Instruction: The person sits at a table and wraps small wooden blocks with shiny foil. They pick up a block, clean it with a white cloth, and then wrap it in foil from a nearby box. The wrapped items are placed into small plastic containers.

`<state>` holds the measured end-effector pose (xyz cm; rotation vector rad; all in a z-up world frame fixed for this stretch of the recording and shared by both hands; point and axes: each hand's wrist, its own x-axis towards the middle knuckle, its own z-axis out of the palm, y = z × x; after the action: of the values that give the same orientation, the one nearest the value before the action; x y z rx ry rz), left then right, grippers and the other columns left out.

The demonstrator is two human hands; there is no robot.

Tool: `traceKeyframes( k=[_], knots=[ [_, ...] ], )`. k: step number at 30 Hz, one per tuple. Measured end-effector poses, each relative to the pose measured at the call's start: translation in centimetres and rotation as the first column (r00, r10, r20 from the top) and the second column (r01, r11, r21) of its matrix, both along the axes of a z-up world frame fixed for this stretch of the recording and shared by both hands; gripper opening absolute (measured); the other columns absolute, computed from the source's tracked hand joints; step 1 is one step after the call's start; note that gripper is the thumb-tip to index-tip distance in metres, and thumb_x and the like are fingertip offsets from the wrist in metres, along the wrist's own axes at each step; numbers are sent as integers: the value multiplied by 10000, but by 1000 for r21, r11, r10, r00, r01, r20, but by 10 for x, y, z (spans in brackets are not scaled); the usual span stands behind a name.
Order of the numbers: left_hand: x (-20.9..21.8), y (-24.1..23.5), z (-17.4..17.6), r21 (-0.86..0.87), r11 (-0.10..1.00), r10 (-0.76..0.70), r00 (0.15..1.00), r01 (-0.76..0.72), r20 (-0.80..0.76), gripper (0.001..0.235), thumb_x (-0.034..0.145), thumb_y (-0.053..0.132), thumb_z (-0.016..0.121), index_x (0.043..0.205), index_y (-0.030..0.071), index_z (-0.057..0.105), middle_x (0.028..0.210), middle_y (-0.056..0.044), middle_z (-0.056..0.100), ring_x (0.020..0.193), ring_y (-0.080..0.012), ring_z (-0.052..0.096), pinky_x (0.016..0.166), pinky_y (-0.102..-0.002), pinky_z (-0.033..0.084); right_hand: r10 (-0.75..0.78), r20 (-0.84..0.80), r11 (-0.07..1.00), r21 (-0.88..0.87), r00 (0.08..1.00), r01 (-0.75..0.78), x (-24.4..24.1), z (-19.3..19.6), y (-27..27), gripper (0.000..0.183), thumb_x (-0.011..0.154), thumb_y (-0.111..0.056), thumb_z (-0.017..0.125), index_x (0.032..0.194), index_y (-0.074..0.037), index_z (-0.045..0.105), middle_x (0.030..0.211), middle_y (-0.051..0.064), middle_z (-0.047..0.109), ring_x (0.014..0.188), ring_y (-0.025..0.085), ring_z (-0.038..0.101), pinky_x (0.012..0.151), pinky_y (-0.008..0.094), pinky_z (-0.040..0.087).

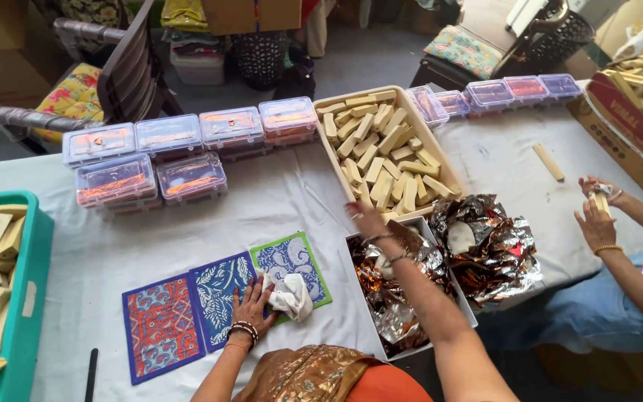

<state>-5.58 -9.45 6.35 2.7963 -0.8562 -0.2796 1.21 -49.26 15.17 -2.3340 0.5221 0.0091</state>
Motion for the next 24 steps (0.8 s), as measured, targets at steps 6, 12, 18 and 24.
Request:
traceKeyframes(
  k=[6, 12, 18, 24],
  knots=[
    [-1, 0, -2, -63, 997, 41, 999, -39, 22, 794, 796, 508, 728, 1485, 290, 400, 1609, -33, 307, 1515, -227, 228, 1235, -541, 96, -193, -68, 936, -314, 979, 162, 37, -49, -126, 386, 966, -466, 644, 1269, -235, 705, 1129, 124, 753, 1045, 282, 708, 941, 416, 552],
    [2, -1, -10, 30, 997, 68, 997, -68, -21, 856, 775, 514, 746, 1533, 338, 389, 1594, -15, 322, 1504, -207, 262, 1246, -524, 118, -82, -110, 882, -470, 991, 21, 67, -63, -135, 474, 924, -400, 688, 1366, -238, 636, 1517, 93, 501, 1404, 310, 453, 1140, 459, 406],
    [1, 1, -18, -22, 997, 71, 997, -70, 26, 874, 752, 526, 767, 1520, 339, 394, 1606, -9, 312, 1498, -218, 269, 1231, -530, 141, 43, -193, 836, -530, 980, -141, 99, -80, -132, 609, 903, -190, 629, 1493, -296, 516, 1644, 44, 359, 1546, 283, 252, 1202, 581, 278],
    [3, 0, -20, 31, 997, 64, 998, -64, -5, 905, 752, 511, 773, 1541, 358, 357, 1669, -14, 279, 1502, -219, 238, 1242, -519, 113, 74, -290, 741, -624, 954, -247, 116, -57, -124, 667, 888, -114, 635, 1506, -307, 477, 1671, 13, 292, 1568, 280, 177, 1182, 691, 205]
  ],
)
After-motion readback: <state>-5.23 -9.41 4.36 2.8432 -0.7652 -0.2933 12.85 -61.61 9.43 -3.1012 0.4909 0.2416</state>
